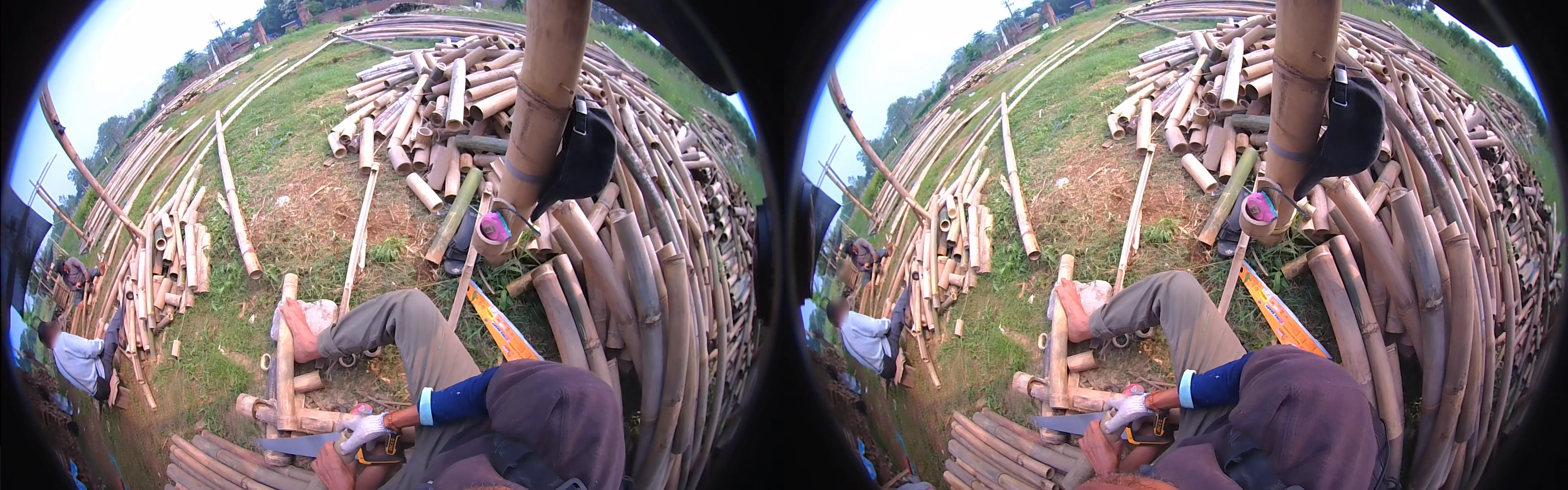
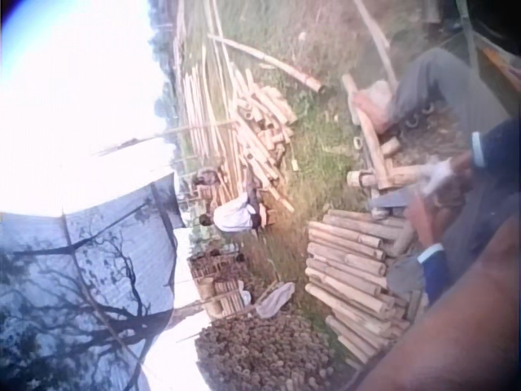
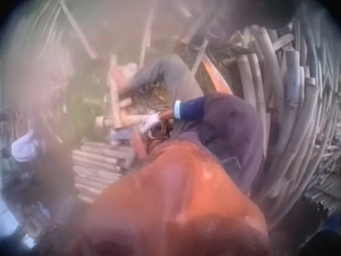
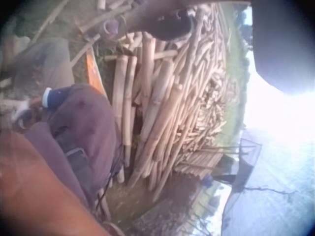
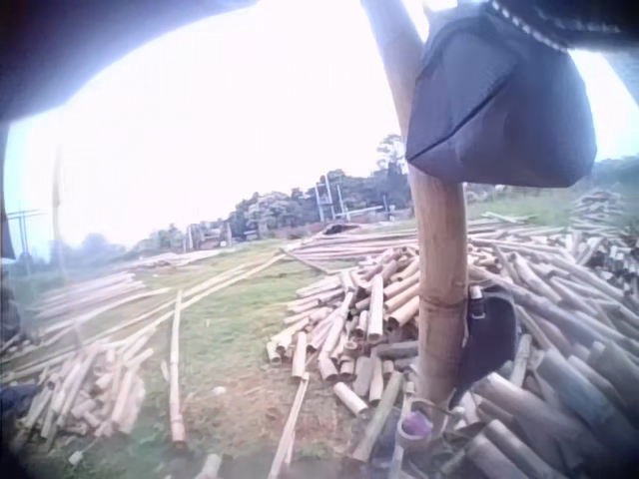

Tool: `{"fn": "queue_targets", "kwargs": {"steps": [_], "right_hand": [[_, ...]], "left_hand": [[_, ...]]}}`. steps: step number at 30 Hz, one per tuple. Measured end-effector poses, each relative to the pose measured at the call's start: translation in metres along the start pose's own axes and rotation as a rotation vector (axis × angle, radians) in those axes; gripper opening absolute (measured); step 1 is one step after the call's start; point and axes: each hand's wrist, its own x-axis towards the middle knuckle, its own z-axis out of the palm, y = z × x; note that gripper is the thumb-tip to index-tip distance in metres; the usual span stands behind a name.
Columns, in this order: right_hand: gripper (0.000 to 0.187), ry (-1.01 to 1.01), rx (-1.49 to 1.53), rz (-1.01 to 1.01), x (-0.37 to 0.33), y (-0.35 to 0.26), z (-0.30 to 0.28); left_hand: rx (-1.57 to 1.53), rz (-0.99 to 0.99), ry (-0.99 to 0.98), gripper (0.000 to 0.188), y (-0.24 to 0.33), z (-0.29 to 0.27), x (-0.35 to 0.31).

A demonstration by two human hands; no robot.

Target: The person sits on the ground and uses a machete to split long bamboo poles into smaller sections. They repeatedly position the bamboo, strike it with the machete, and separate the split pieces, stacking them nearby.

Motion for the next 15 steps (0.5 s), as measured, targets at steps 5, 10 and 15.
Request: {"fn": "queue_targets", "kwargs": {"steps": [5, 10, 15], "right_hand": [[0.065, -0.321, 0.774, 0.064, -0.005, 0.010, 0.024], [0.050, -0.117, 0.666, -0.037, 0.005, -0.031, -0.035], [0.045, 0.432, 0.527, -0.388, -0.085, -0.151, -0.260]], "left_hand": [[-0.023, -0.118, -0.060, 0.086, 0.017, -0.016, -0.012], [-0.002, -0.097, 0.282, 0.102, 0.027, -0.046, 0.006], [0.006, -0.144, 0.623, 0.091, -0.006, -0.062, -0.004]]}}
